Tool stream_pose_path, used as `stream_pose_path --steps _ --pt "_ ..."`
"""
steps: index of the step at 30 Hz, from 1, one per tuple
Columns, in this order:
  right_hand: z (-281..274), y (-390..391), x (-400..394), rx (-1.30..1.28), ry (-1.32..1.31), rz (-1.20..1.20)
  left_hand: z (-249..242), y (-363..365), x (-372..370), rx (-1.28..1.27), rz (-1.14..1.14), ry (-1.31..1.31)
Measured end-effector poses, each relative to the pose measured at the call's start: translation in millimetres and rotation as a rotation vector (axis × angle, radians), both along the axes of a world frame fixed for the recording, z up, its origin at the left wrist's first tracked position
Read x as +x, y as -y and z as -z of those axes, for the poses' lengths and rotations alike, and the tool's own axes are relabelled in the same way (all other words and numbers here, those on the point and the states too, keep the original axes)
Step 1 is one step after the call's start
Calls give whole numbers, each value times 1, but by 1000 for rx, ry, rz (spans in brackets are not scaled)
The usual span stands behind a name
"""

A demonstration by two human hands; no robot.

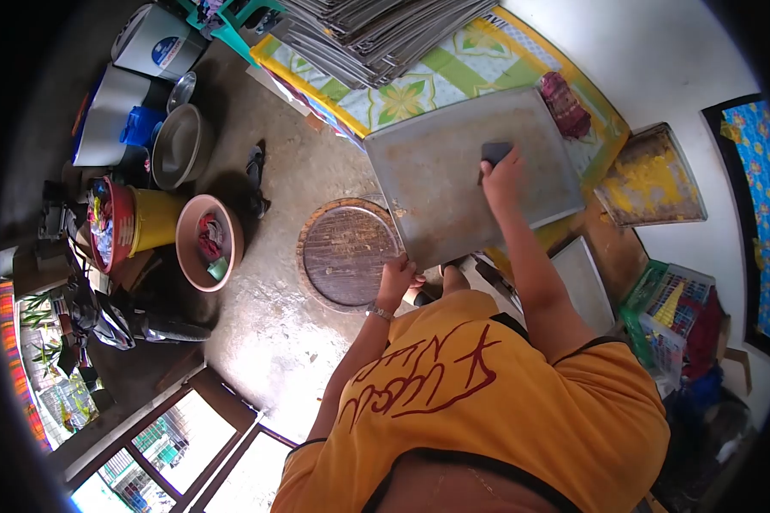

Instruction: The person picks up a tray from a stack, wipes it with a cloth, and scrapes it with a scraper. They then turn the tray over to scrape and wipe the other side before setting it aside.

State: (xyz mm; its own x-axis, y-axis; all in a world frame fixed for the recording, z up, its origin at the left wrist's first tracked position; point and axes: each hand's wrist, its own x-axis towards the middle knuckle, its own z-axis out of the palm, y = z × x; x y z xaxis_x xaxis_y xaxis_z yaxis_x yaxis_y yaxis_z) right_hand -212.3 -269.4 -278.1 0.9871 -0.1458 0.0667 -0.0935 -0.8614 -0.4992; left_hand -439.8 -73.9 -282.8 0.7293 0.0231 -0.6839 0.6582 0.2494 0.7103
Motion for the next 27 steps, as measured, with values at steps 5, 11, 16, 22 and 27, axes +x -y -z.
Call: stream_pose_path --steps 5,11,16,22,27 --pt "-43 -112 -87 -134 -201 -317 0 3 11 57 104 -22" --pt "-30 -39 -31 -60 11 33 -3 2 8 7 9 53" --pt "-19 -124 -97 -206 36 -312 5 0 12 38 59 24" --pt "-34 -50 -39 -33 -48 34 0 -4 6 -31 26 63" --pt "-43 -123 -96 5 -277 -357 -4 -1 9 4 41 56"
